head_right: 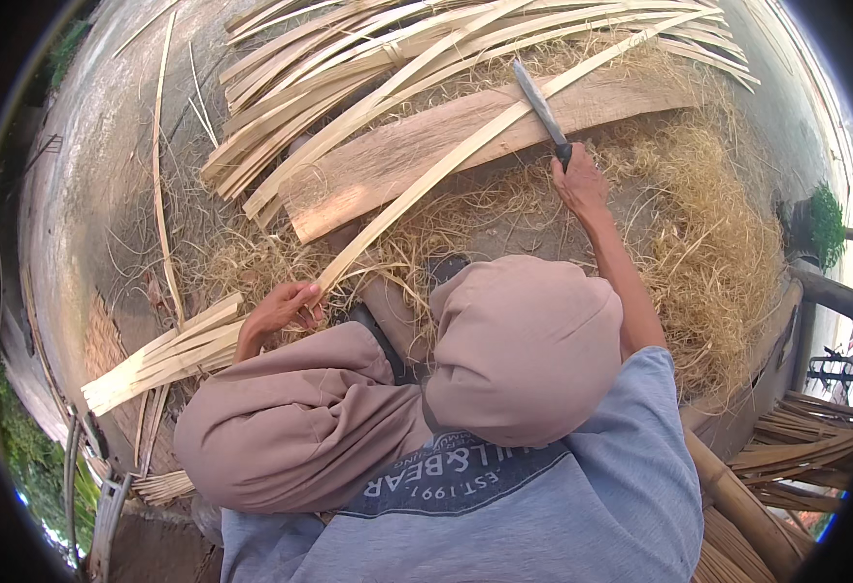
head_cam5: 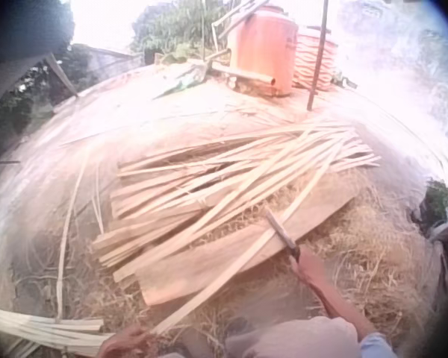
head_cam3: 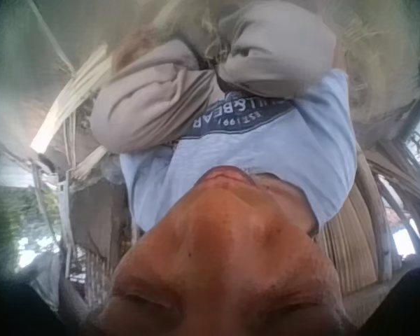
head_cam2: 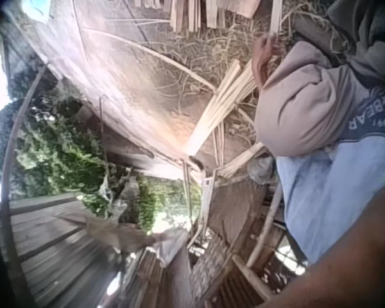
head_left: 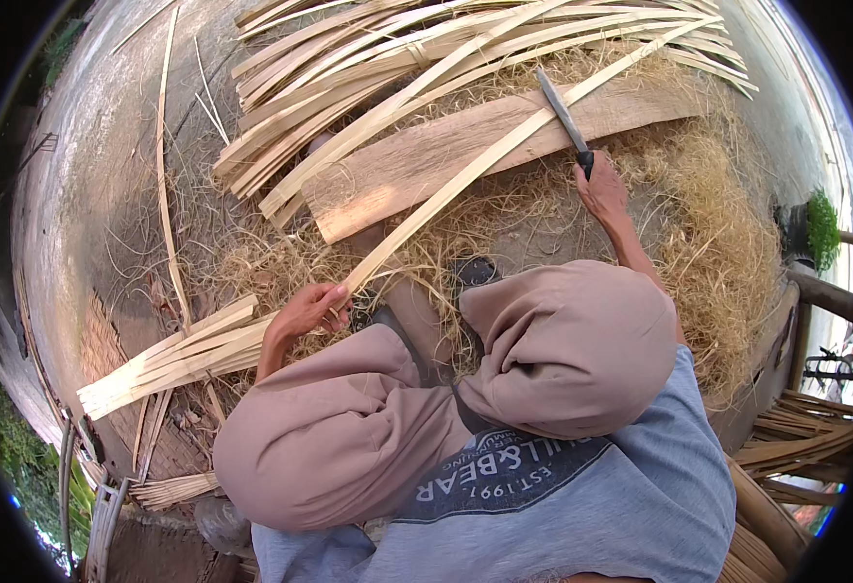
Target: The person sits on the ground and uses a knife to split long bamboo strips into thinner slats. They repeatedly position each strip on a wooden board, strike it with the knife to split it, and place the finished slats into a pile.
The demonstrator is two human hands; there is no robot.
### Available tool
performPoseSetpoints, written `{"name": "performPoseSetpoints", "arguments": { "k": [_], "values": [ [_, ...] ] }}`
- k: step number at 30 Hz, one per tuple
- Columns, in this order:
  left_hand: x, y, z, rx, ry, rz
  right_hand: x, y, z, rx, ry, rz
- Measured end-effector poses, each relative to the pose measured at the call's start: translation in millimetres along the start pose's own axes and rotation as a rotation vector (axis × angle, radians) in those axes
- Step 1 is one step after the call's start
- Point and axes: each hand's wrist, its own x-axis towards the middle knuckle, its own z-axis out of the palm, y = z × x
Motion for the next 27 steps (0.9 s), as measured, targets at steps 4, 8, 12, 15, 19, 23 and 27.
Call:
{"name": "performPoseSetpoints", "arguments": {
  "k": [4, 8, 12, 15, 19, 23, 27],
  "values": [
    [5, -22, 6, -0.053, 0.040, 0.078, -6, -18, 10, 0.237, -0.064, 0.110],
    [45, 4, 34, -0.301, 0.035, 0.218, -57, -69, 10, 0.524, -0.222, 0.090],
    [67, 30, 54, -0.714, -0.041, 0.118, -136, -133, 22, 0.470, -0.402, -0.364],
    [90, 36, 62, -0.918, -0.089, 0.045, -161, -154, 30, 0.369, -0.649, -0.372],
    [96, 34, 62, -0.910, -0.139, 0.027, -143, -142, 24, 0.359, -0.306, -0.347],
    [92, 36, 57, -0.890, -0.170, 0.039, -96, -87, 15, 0.203, -0.134, -0.333],
    [76, 23, 42, -0.820, -0.146, 0.117, -41, 4, -12, 0.214, 0.063, -0.119]
  ]
}}
